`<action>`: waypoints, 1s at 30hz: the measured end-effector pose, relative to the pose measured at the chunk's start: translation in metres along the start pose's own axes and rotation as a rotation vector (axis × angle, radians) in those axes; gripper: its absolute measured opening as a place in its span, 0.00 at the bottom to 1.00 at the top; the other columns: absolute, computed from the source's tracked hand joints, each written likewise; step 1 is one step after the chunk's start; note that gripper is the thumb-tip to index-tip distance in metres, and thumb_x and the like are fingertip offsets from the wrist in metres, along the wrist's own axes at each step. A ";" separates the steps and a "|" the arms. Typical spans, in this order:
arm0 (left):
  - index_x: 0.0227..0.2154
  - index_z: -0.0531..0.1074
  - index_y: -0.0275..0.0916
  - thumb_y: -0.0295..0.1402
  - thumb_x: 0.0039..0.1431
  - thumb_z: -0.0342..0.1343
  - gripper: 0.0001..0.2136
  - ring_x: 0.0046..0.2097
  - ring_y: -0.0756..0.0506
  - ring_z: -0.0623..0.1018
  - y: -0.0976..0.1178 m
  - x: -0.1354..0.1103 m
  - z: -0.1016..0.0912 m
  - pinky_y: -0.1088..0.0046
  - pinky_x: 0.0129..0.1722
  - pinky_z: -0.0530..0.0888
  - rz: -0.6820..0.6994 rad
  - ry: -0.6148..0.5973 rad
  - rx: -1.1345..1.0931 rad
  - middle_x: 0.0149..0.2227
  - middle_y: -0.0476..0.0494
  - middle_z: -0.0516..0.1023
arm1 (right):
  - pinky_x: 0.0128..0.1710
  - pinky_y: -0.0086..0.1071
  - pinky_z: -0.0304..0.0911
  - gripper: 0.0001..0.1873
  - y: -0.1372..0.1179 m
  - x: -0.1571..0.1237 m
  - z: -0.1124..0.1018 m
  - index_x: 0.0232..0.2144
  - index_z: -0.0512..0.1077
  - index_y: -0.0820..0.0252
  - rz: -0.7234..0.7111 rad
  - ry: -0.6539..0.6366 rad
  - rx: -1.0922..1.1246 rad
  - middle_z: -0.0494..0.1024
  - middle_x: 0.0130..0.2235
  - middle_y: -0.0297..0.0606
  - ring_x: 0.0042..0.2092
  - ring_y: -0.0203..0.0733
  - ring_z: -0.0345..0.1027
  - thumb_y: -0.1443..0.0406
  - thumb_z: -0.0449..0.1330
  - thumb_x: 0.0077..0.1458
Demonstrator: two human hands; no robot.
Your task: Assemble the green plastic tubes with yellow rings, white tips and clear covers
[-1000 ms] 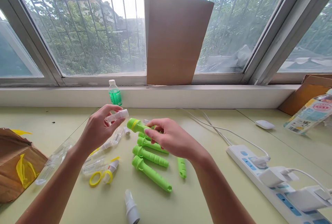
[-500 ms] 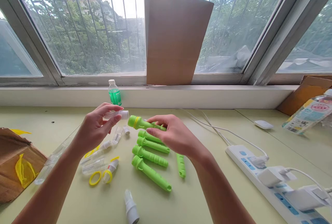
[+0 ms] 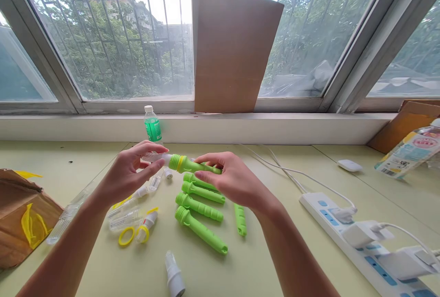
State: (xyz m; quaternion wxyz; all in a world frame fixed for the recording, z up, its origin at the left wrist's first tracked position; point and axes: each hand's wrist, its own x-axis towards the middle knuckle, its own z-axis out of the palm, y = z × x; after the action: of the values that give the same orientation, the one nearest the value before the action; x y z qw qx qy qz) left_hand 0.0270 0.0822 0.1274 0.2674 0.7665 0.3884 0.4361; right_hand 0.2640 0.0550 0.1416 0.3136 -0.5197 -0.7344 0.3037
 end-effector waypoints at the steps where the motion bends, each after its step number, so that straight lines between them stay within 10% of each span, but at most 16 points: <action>1: 0.41 0.73 0.43 0.38 0.58 0.56 0.10 0.36 0.50 0.75 0.000 0.000 0.000 0.77 0.29 0.76 -0.003 -0.011 -0.011 0.40 0.47 0.71 | 0.41 0.36 0.62 0.17 0.000 0.000 0.000 0.43 0.76 0.54 0.000 -0.004 0.000 0.79 0.43 0.37 0.44 0.48 0.69 0.55 0.60 0.53; 21: 0.42 0.70 0.40 0.36 0.56 0.58 0.11 0.34 0.50 0.75 -0.005 0.004 0.001 0.74 0.32 0.76 -0.064 -0.030 -0.275 0.35 0.47 0.74 | 0.37 0.34 0.63 0.16 0.000 0.000 0.007 0.43 0.74 0.54 -0.001 -0.022 0.016 0.77 0.39 0.37 0.37 0.43 0.68 0.55 0.60 0.55; 30: 0.43 0.69 0.39 0.36 0.56 0.59 0.13 0.32 0.50 0.74 -0.005 0.005 -0.006 0.75 0.29 0.75 -0.046 0.034 -0.310 0.34 0.46 0.76 | 0.28 0.28 0.60 0.17 -0.007 0.002 0.023 0.39 0.70 0.63 0.006 -0.238 0.269 0.71 0.31 0.37 0.29 0.35 0.62 0.56 0.49 0.62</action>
State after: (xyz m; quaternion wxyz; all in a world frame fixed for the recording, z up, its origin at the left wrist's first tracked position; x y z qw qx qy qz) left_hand 0.0214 0.0894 0.1285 0.3859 0.6994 0.3381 0.4976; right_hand 0.2414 0.0521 0.1330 0.2903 -0.4356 -0.7175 0.4595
